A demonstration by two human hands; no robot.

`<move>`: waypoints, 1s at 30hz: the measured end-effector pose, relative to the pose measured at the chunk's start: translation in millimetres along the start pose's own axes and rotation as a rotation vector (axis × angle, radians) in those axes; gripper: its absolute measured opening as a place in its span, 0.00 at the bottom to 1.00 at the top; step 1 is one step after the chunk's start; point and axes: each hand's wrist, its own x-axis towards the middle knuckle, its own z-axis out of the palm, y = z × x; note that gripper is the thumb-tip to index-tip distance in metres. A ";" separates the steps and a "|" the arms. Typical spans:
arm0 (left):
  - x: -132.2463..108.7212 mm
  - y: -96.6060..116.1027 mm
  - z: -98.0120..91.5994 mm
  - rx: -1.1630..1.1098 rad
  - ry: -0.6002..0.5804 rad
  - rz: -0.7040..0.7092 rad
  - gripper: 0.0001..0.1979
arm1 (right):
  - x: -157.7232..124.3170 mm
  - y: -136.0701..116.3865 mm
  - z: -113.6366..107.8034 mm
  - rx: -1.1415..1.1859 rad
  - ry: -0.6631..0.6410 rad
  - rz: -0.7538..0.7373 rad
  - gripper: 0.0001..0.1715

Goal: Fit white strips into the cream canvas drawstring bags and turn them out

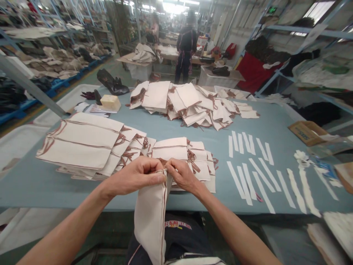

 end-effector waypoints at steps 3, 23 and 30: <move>-3.3 -1.0 1.3 -0.006 0.002 0.020 0.23 | -1.3 2.1 3.5 0.029 -0.008 0.004 0.22; 1.5 31.8 16.6 0.214 0.161 0.023 0.16 | -5.8 -61.0 -41.7 0.109 0.012 -0.037 0.18; 7.8 29.3 27.0 0.290 0.186 0.062 0.15 | -4.6 -70.9 -57.0 0.103 -0.090 -0.059 0.13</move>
